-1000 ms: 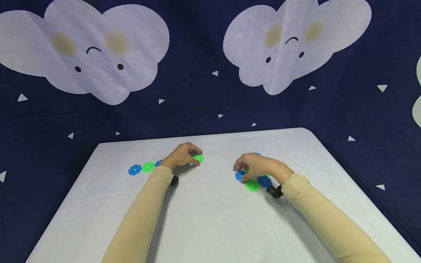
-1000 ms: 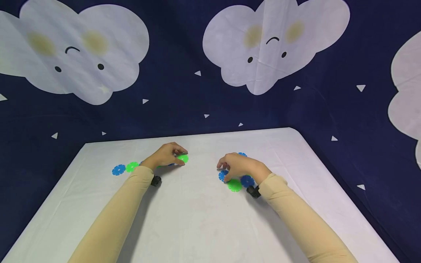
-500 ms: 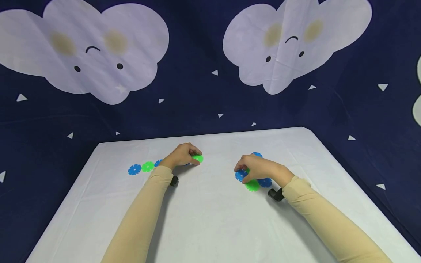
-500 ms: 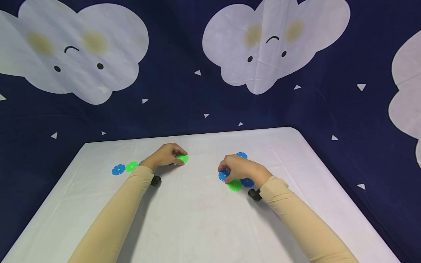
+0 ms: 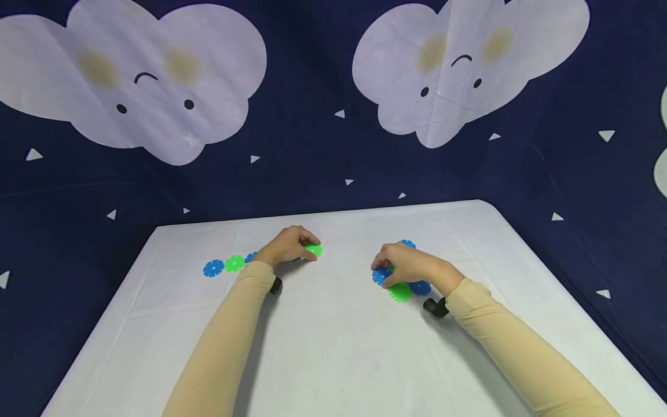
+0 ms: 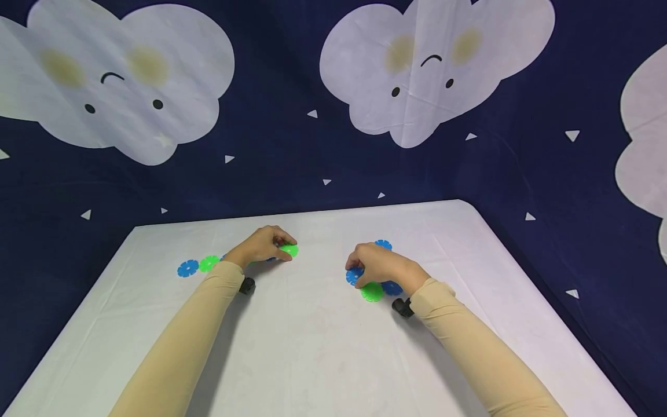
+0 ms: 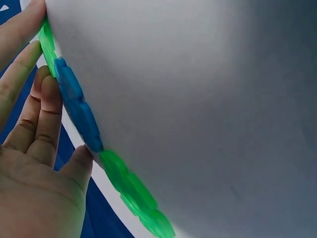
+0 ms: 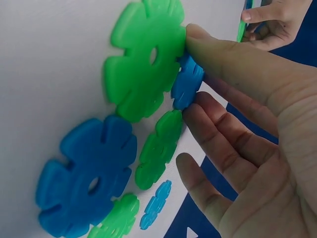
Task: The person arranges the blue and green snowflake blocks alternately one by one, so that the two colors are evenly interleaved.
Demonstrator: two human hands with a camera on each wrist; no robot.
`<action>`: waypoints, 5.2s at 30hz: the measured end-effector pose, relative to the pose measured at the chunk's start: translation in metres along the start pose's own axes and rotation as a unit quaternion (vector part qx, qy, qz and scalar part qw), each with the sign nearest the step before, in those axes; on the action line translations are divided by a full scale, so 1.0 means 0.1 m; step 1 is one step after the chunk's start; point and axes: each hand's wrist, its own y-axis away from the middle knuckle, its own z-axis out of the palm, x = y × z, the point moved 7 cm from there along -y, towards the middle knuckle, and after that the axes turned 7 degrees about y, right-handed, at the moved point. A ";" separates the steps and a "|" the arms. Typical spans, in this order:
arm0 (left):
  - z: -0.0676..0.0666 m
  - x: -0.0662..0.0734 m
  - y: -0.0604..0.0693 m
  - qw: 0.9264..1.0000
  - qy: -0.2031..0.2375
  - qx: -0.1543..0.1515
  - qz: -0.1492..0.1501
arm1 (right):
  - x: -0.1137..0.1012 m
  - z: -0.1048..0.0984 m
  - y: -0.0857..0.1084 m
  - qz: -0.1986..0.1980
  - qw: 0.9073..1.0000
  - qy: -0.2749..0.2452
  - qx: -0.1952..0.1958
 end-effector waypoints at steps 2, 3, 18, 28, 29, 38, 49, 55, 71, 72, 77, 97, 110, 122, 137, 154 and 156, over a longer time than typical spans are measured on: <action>0.00 0.00 0.00 1.000 0.000 0.000 0.000 | 0.00 0.00 0.00 0.005 1.000 -0.002 -0.001; 0.00 0.00 0.00 1.000 0.001 0.000 -0.001 | 0.01 0.00 -0.01 0.008 1.000 -0.004 -0.002; 0.00 0.01 0.02 1.000 0.016 0.002 -0.003 | 0.01 0.00 -0.12 0.015 0.999 -0.023 -0.020; 0.01 0.00 0.03 1.000 0.027 0.001 -0.002 | 0.01 -0.01 -0.17 0.025 1.000 -0.008 -0.011; 0.01 0.00 0.03 1.000 0.029 0.000 -0.003 | 0.01 -0.02 -0.17 0.026 1.000 -0.008 -0.009; 0.00 -0.01 0.02 1.000 0.027 0.002 -0.004 | 0.01 -0.05 -0.18 0.025 0.999 -0.023 -0.009; 0.01 0.00 0.02 1.000 0.023 0.001 -0.001 | 0.08 -0.03 -0.28 0.056 0.995 -0.035 -0.073; 0.00 0.00 0.03 1.000 0.024 0.000 -0.003 | 0.10 -0.03 -0.33 0.061 0.993 -0.035 -0.093; 0.00 -0.01 0.03 1.000 0.029 -0.001 -0.004 | -0.01 -0.04 -0.20 0.024 0.996 -0.052 -0.070; 0.00 -0.01 0.03 1.000 0.031 -0.001 -0.005 | -0.02 -0.04 -0.20 0.023 0.996 -0.052 -0.070; 0.00 0.00 0.05 0.999 0.034 0.000 -0.010 | -0.05 -0.05 -0.18 0.015 0.998 -0.033 -0.060; 0.01 0.00 0.05 0.999 0.032 0.001 -0.011 | -0.04 -0.13 -0.22 0.005 0.999 0.046 -0.008; 0.01 -0.01 0.05 0.999 0.034 0.000 -0.012 | -0.08 -0.19 -0.57 0.013 0.999 0.043 0.016; 0.01 0.00 0.03 1.000 0.028 0.002 -0.006 | -0.17 -0.21 -0.85 0.028 0.998 0.055 0.033; 0.01 0.02 0.02 1.000 0.022 0.001 0.001 | -0.29 -0.18 -1.12 0.030 0.997 0.060 0.035; 0.01 -0.01 0.03 1.000 0.026 0.001 -0.003 | -0.40 -0.12 -1.24 0.031 0.998 0.058 0.016; 0.01 -0.01 0.03 1.000 0.028 0.000 -0.003 | -0.41 -0.12 -1.25 0.032 0.998 0.054 0.014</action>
